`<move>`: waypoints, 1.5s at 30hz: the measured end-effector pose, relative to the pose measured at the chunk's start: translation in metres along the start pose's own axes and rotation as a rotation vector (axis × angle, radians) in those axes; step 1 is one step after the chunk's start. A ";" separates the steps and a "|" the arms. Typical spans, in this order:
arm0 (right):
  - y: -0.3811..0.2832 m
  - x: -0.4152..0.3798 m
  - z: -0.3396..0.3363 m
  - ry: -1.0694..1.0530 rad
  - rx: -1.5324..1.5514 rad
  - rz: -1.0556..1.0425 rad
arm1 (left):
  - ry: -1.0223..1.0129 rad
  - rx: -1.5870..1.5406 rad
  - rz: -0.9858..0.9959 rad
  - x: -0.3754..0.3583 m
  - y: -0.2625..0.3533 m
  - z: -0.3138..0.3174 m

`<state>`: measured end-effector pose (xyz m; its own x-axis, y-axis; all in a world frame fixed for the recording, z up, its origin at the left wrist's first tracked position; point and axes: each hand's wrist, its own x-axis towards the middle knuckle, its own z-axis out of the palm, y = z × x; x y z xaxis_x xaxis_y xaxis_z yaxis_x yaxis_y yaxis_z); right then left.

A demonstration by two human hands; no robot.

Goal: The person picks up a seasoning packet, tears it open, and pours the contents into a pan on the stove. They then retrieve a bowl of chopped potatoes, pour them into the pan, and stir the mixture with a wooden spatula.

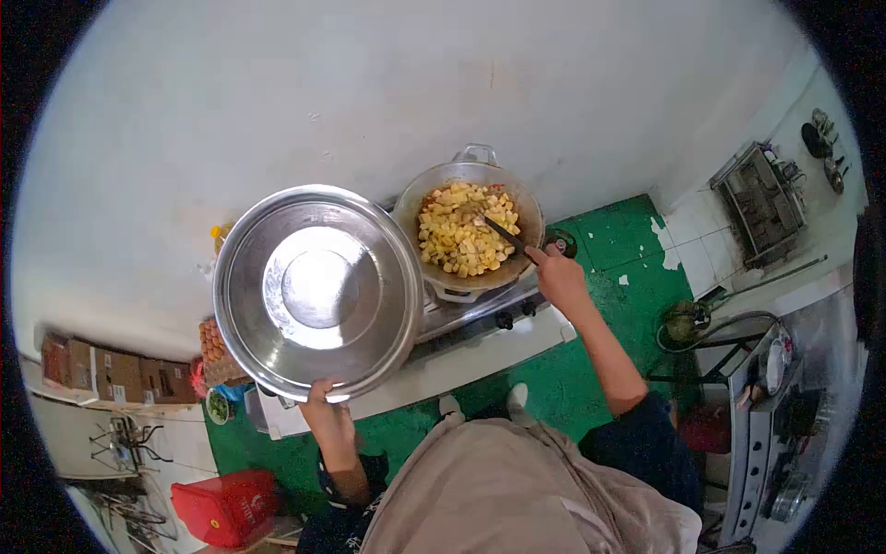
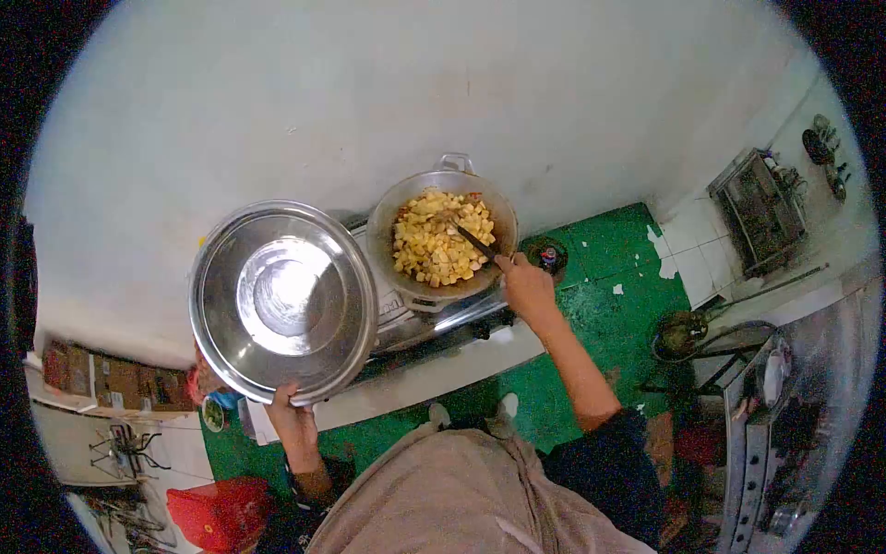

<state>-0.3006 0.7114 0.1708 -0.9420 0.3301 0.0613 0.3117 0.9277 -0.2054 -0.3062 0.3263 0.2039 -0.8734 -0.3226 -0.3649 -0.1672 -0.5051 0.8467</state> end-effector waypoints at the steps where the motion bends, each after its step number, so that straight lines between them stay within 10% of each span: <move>1: 0.006 -0.002 0.005 0.005 0.038 -0.024 | -0.029 -0.013 -0.015 -0.010 -0.002 -0.001; 11: 0.132 -0.117 -0.091 0.561 0.447 -0.163 | -0.283 0.099 -0.072 -0.170 -0.083 0.112; 14: 0.230 -0.181 -0.127 0.642 0.616 0.004 | -0.650 0.122 -0.211 -0.228 -0.148 0.163; 15: 0.264 -0.201 -0.134 0.664 0.686 0.074 | -0.799 0.564 0.266 -0.256 -0.176 0.181; 18: 0.356 -0.246 -0.158 0.799 1.010 0.359 | -0.731 0.180 -0.458 -0.330 -0.236 0.265; 21: 0.433 -0.256 -0.176 0.923 1.304 0.456 | -0.817 0.237 -0.752 -0.372 -0.302 0.340; 28: 0.604 -0.215 -0.118 0.598 1.323 0.762 | -0.971 0.381 -0.723 -0.413 -0.472 0.487; 34: 0.759 -0.158 -0.085 0.790 1.566 0.867 | -1.203 0.696 -0.744 -0.390 -0.648 0.668; 45: 1.054 -0.098 -0.144 0.849 1.414 1.342 | -2.192 1.337 -0.622 -0.518 -0.869 1.052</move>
<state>0.1389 1.6822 0.0894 0.1165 0.8700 -0.4791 -0.0834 -0.4721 -0.8776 -0.1892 1.7744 0.0644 0.4179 0.7225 -0.5508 0.2418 0.4959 0.8340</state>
